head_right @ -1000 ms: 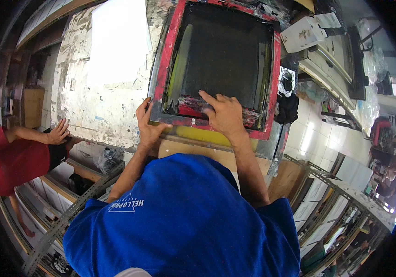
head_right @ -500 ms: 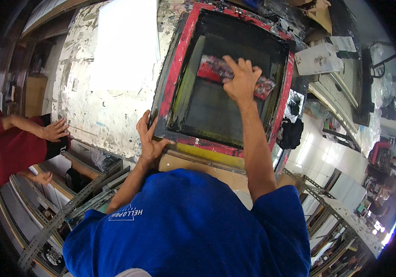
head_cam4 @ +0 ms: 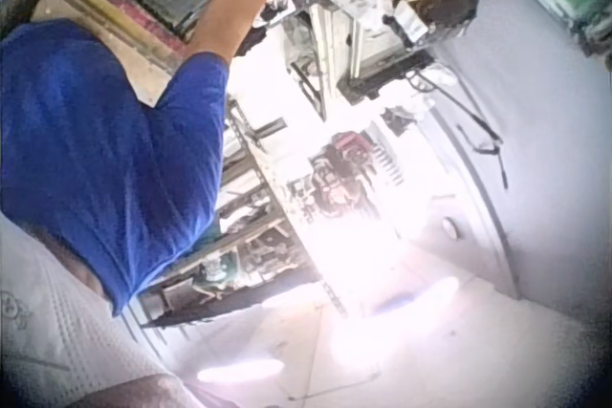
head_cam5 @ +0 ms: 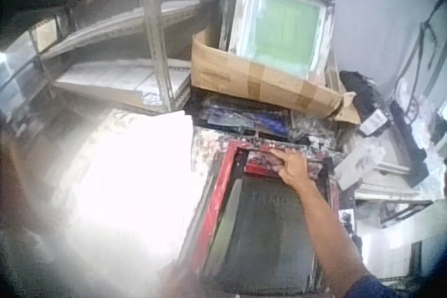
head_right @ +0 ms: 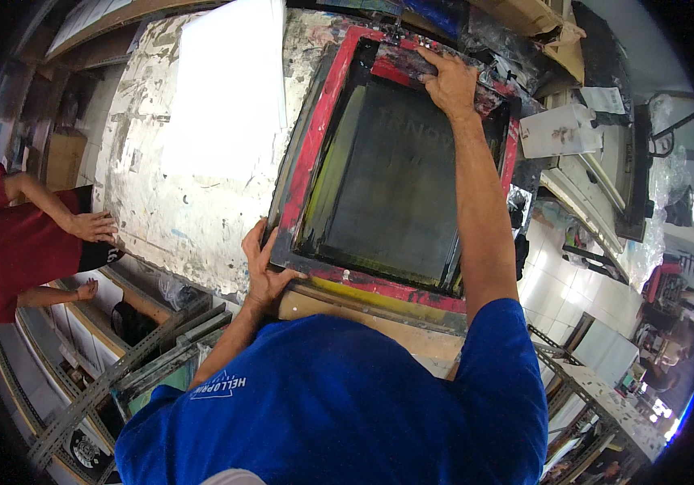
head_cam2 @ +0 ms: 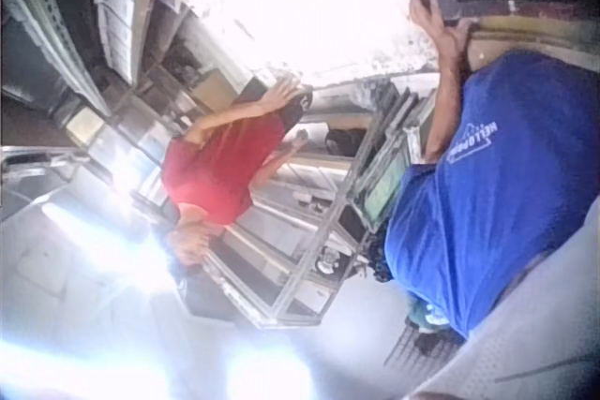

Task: The person performs a series of screen prints by placing white paper on a yellow registration surface, lowering a hinged screen frame, and using a squeegee to spread black ink across the design before lifting the frame and moving the printed paper to a stack.

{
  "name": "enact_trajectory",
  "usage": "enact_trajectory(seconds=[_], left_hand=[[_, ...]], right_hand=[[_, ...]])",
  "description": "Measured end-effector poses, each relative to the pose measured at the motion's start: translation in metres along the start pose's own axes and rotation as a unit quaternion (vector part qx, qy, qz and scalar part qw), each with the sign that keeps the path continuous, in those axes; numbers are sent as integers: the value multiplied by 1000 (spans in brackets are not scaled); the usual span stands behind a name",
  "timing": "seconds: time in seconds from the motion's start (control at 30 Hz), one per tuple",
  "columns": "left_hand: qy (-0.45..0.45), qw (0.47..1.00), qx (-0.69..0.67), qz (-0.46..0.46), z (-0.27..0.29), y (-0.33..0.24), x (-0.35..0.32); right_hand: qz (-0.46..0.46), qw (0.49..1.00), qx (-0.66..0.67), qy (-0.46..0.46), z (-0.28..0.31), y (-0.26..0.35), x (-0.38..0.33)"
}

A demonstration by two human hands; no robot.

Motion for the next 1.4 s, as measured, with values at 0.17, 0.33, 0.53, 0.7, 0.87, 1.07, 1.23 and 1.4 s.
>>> enact_trajectory(seconds=[0.17, 0.33, 0.53, 0.7, 0.87, 1.07, 1.23, 1.4], left_hand=[[12, 1000, -14, 5, 0, 0, 0], [-11, 996, -63, 54, -2, 2, -9], [-43, 992, -109, 36, 8, -7, -6], [-102, 981, -163, -1, 30, -29, 9], [-164, 951, -262, -1, 61, -66, 43], [-263, 880, -394, -11, 100, -133, 117], [-304, 855, -413, -79, 64, -117, 200], [-101, 978, -183, -9, -54, -49, 298]], right_hand=[[-6, 999, 8, 45, 6, 32, -12], [20, 1000, -16, 17, 20, 68, -63], [-35, 997, 20, 72, 73, 142, -146], [-47, 994, 61, 84, 149, 220, -196], [-18, 997, 52, 47, 217, 262, -197], [82, 994, -31, -72, 282, 261, -137], [83, 994, 47, -58, 324, 236, -66], [150, 977, 130, -70, 352, 250, -21]])
Point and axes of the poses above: each hand's wrist, its own x-axis towards the middle knuckle, its own z-axis out of the back of the hand, y = z × x, the point moved 7 cm from there along x, towards the middle knuckle, and after that the axes turned 7 degrees about x, right-handed, at the moved point
